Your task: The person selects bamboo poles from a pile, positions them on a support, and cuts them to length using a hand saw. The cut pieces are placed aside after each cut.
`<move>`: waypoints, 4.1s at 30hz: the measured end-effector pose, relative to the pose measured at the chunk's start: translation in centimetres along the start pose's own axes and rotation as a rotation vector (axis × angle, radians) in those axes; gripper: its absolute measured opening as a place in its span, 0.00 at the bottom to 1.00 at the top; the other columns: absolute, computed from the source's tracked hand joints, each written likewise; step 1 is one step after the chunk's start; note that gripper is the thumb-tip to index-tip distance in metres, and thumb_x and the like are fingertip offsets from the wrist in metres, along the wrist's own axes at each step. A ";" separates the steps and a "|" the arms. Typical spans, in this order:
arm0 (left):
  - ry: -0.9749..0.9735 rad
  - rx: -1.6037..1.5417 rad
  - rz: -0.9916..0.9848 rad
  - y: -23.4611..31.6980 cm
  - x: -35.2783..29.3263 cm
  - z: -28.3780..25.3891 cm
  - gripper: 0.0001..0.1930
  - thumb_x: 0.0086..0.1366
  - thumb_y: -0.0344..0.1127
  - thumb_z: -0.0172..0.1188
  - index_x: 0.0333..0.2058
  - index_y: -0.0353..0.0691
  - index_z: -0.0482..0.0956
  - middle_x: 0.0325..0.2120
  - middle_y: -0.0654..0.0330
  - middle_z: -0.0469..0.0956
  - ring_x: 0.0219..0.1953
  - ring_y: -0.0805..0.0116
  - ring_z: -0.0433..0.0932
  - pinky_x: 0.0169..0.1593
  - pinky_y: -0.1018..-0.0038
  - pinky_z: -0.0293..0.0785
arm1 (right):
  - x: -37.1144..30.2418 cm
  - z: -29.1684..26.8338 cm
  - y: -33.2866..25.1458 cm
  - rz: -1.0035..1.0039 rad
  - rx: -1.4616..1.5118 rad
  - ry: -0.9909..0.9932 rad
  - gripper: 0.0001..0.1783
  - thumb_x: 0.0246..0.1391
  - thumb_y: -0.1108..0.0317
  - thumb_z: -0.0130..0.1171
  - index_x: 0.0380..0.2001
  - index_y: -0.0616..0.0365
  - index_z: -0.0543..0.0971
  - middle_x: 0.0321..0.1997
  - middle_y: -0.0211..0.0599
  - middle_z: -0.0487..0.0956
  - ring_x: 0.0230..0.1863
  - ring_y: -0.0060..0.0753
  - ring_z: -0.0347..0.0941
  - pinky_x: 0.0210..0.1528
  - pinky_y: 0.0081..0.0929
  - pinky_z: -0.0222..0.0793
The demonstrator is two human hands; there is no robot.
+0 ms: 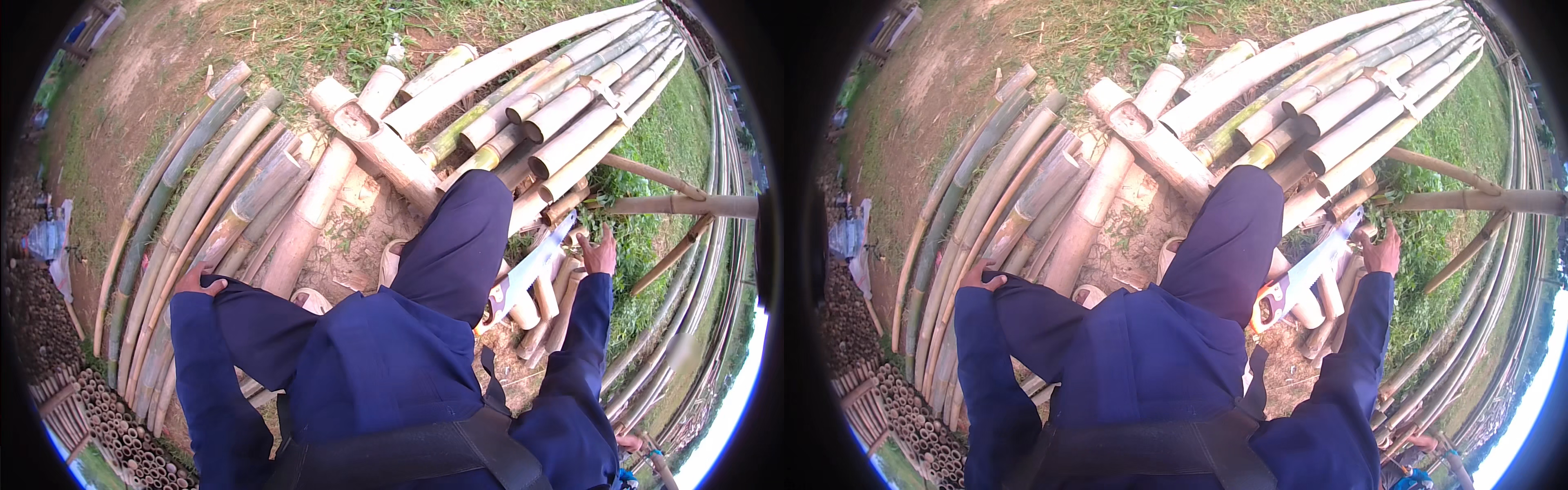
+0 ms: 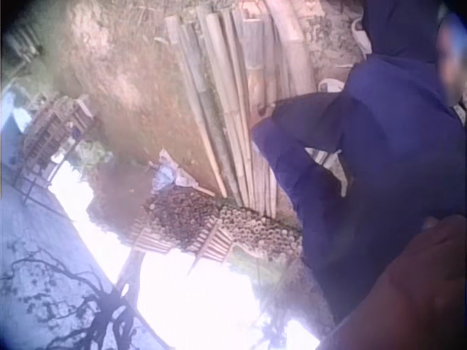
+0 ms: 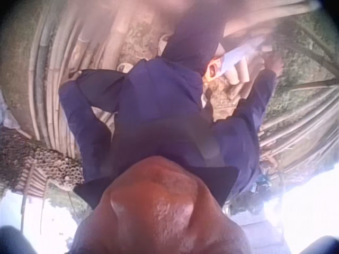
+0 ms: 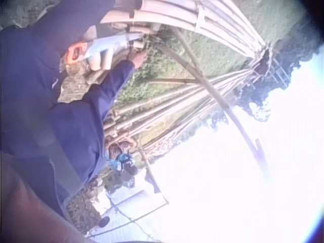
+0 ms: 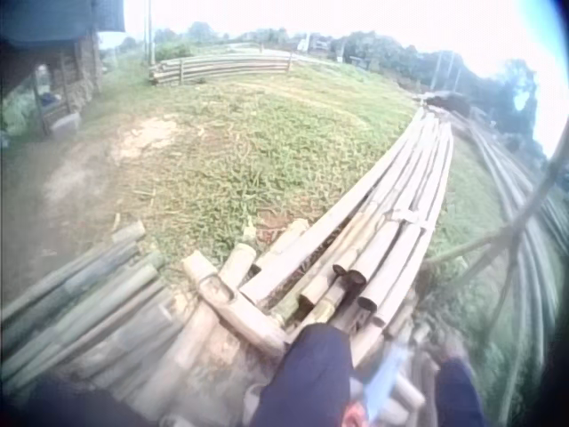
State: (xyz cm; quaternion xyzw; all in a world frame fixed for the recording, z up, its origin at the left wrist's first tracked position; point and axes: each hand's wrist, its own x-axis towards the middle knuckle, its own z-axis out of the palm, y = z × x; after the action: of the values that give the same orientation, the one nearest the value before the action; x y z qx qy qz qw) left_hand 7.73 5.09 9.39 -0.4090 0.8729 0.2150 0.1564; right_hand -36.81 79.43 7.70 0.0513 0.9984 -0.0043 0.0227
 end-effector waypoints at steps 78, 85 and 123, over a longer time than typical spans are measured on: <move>0.552 0.005 -0.282 2.8 -10.5 4.7 0.38 0.58 0.58 0.68 0.65 0.51 0.70 0.65 0.52 0.66 0.68 0.49 0.62 0.70 0.53 0.56 | -7.3 -1.3 -31.8 -0.883 0.246 -0.112 0.27 0.54 0.51 0.68 0.55 0.51 0.81 0.44 0.40 0.86 0.47 0.50 0.82 0.50 0.47 0.75; 0.440 0.032 -0.207 4.3 -9.1 2.6 0.39 0.53 0.58 0.70 0.62 0.51 0.74 0.65 0.55 0.67 0.68 0.48 0.60 0.69 0.50 0.55 | -7.9 -1.7 -32.3 -0.836 0.386 -0.045 0.23 0.54 0.55 0.68 0.50 0.53 0.82 0.43 0.40 0.86 0.47 0.50 0.82 0.51 0.46 0.75; 0.482 0.173 0.979 54.4 -1.4 -11.1 0.11 0.62 0.39 0.61 0.41 0.49 0.88 0.39 0.62 0.87 0.45 0.62 0.84 0.42 0.58 0.73 | -8.0 -2.0 -33.6 -0.836 0.143 -0.102 0.29 0.57 0.48 0.63 0.55 0.56 0.80 0.54 0.46 0.82 0.55 0.54 0.79 0.55 0.47 0.76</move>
State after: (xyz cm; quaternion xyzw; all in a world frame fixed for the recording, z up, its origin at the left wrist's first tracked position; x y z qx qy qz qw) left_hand -34.95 31.59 33.02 0.0213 0.9867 0.0905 -0.1331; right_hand -32.37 45.23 10.23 -0.3569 0.9280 -0.0847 0.0647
